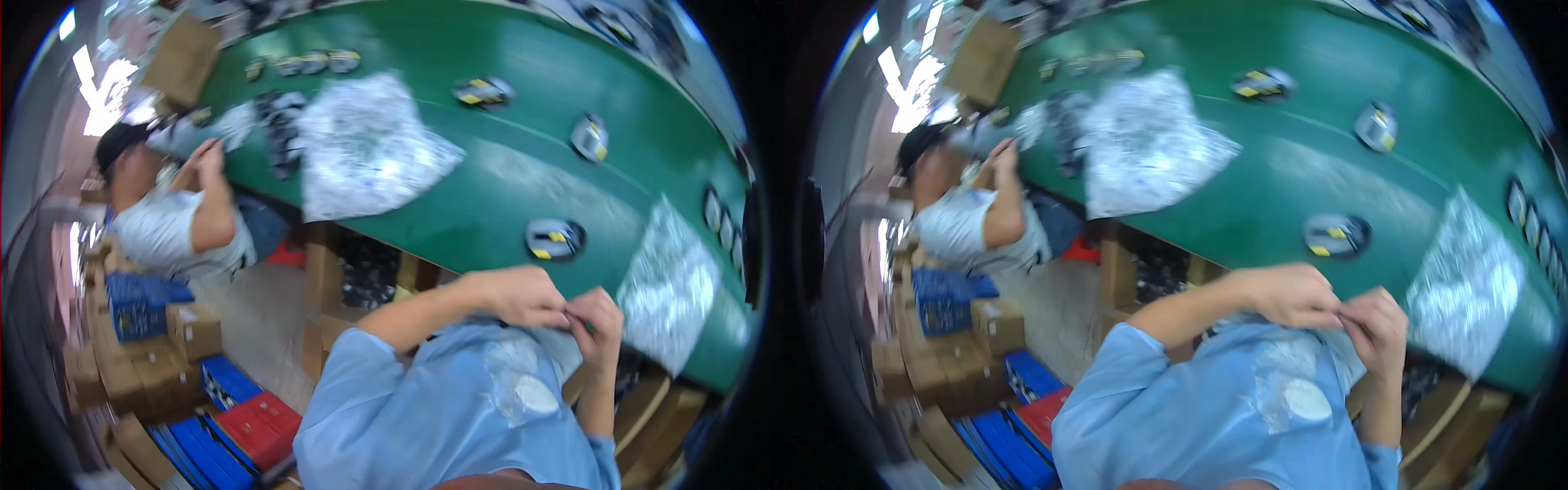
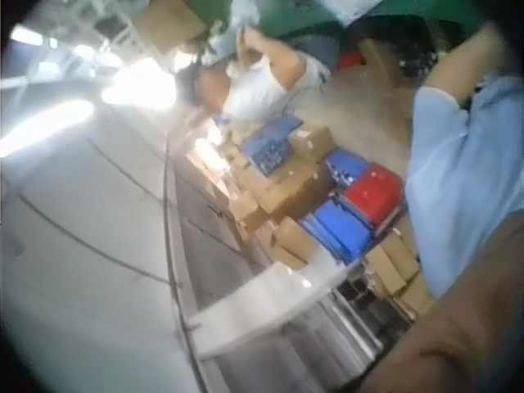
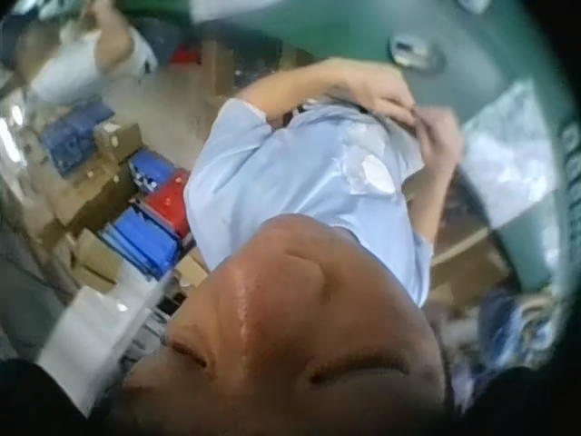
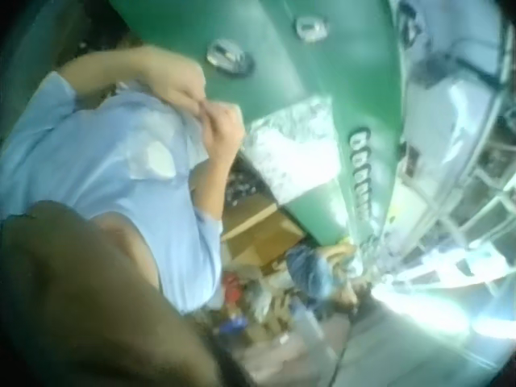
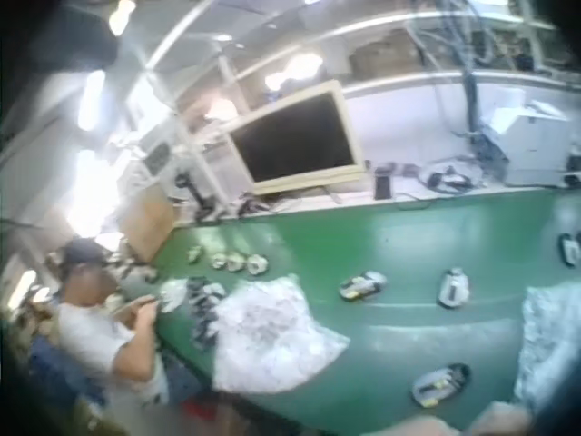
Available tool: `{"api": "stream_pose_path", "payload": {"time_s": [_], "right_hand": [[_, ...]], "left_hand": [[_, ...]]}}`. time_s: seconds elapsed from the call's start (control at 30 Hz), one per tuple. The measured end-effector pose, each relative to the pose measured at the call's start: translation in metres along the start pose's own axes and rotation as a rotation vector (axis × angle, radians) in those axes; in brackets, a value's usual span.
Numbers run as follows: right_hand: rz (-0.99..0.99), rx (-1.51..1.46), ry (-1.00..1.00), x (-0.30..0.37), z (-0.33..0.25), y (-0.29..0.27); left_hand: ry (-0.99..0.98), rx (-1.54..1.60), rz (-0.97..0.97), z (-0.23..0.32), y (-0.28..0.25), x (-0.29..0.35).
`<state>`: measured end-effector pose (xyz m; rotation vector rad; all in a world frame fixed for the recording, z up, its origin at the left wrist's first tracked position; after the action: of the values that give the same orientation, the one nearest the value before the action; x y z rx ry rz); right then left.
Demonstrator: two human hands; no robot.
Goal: The person assembles computer mice on a conveyor line by picking up mouse bodies, attaching top covers retrieved from a box onto them by hand, and placing the assembled mice onto the conveyor.
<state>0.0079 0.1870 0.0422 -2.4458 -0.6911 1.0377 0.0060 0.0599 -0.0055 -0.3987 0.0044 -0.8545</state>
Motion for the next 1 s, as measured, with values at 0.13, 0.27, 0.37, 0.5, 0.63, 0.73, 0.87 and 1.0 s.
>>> {"api": "stream_pose_path", "payload": {"time_s": [0.13,0.27,0.37,0.5,0.63,0.73,0.87,1.0], "right_hand": [[-0.055,-0.047,-0.011,-0.014,-0.002,0.007],[0.204,0.058,0.12,-0.023,0.036,-0.011],[0.216,0.187,0.167,-0.035,0.066,-0.004],[0.104,0.219,0.13,-0.027,0.088,0.014],[0.081,0.243,0.115,-0.028,0.089,0.019],[0.072,0.224,0.119,-0.031,0.087,0.021],[-0.017,0.411,0.082,-0.028,0.07,0.024],[-0.087,0.485,0.048,-0.02,0.05,0.027]], "left_hand": [[-0.083,0.053,0.042,-0.001,-0.021,0.014],[-0.022,-0.338,0.638,-0.013,-0.083,0.025],[-0.056,-0.457,0.73,-0.028,-0.083,0.015],[-0.034,-0.48,0.707,-0.045,-0.067,-0.011],[-0.082,-0.593,0.702,-0.055,-0.06,-0.016],[-0.071,-0.592,0.73,-0.052,-0.061,-0.016],[-0.075,-0.677,0.751,-0.047,-0.061,-0.016],[-0.069,-0.709,0.756,-0.046,-0.058,-0.016]]}}
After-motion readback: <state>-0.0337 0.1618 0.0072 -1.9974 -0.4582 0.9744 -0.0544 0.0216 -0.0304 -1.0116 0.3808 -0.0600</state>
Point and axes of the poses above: each hand's wrist, its own x-axis away from the middle knuckle, its own y-axis out of the palm, z = x × y, the point moved 9 cm from there along -x, towards the middle knuckle, and after that the axes turned 15 degrees about -y, right-handed, at the moved point
